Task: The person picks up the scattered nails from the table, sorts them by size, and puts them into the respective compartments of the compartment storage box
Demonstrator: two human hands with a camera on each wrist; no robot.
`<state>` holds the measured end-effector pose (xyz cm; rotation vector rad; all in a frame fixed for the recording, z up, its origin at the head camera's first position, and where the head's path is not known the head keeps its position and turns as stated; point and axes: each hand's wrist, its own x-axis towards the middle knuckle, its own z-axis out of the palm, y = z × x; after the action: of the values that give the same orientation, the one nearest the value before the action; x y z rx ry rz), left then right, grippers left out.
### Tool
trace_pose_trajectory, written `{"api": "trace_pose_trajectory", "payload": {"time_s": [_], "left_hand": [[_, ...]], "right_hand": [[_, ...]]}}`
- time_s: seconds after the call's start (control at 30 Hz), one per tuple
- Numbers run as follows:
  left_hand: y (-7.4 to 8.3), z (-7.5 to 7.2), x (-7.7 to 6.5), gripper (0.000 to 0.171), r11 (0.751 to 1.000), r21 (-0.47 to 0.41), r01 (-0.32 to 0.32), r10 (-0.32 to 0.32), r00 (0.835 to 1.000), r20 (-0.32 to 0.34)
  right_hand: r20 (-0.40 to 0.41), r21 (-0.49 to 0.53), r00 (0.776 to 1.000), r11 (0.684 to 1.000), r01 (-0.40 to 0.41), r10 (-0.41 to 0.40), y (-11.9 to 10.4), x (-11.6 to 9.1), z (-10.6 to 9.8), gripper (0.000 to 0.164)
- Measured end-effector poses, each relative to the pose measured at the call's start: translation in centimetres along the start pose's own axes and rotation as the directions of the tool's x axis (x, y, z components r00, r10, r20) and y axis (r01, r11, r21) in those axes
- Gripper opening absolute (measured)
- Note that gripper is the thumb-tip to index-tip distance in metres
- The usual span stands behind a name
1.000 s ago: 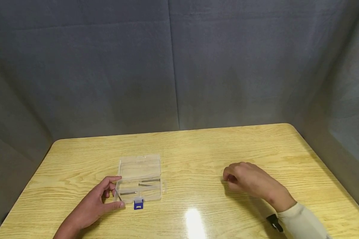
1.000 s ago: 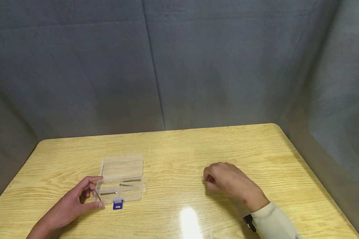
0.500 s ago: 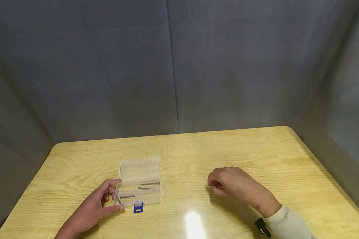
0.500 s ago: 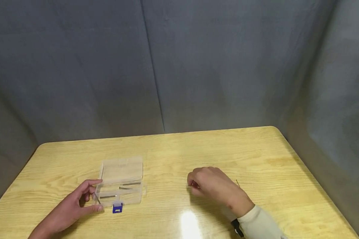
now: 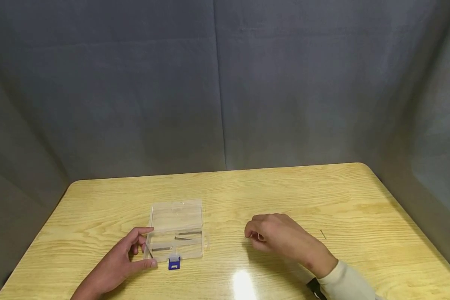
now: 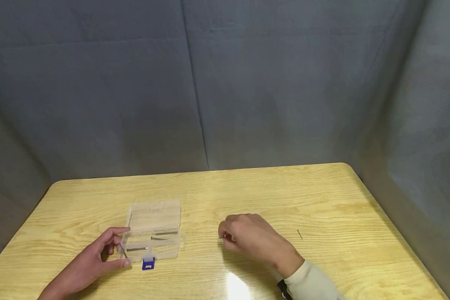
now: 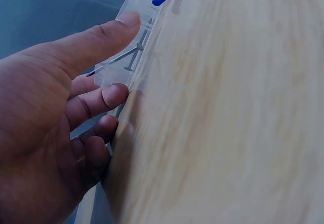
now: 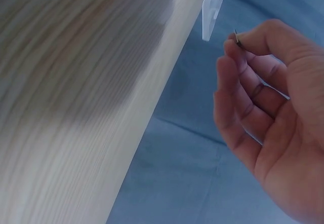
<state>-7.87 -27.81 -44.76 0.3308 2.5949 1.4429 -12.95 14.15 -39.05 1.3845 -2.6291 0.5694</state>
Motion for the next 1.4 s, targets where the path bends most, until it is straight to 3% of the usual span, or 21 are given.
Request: {"api": "trace_pose_trajectory", "payload": {"time_s": [0.5,0.73,1.23,1.4], "left_hand": [[-0.1,-0.1,-0.1,0.072,1.000,0.018,-0.016,0.016,1.000,-0.006],[0.1,-0.1,0.0,0.071,1.000,0.014,-0.027,0.027,1.000,-0.009],[-0.3,0.0,0.0,0.068,0.996,-0.069,-0.054,0.055,0.998,0.019],[-0.3,0.1,0.0,0.069,0.997,-0.060,-0.046,0.047,0.999,0.012]], "right_hand": [[0.000,0.030,1.000,0.999,0.011,-0.011,-2.0,3.1,1.0,0.018],[0.017,0.040,1.000,0.999,0.013,-0.014,-2.4,4.0,1.6,0.011],[0.074,0.055,0.997,0.998,0.014,-0.018,-4.0,6.1,2.8,0.011],[0.085,0.035,0.996,0.999,0.031,-0.034,-4.5,6.9,3.2,0.014]]}}
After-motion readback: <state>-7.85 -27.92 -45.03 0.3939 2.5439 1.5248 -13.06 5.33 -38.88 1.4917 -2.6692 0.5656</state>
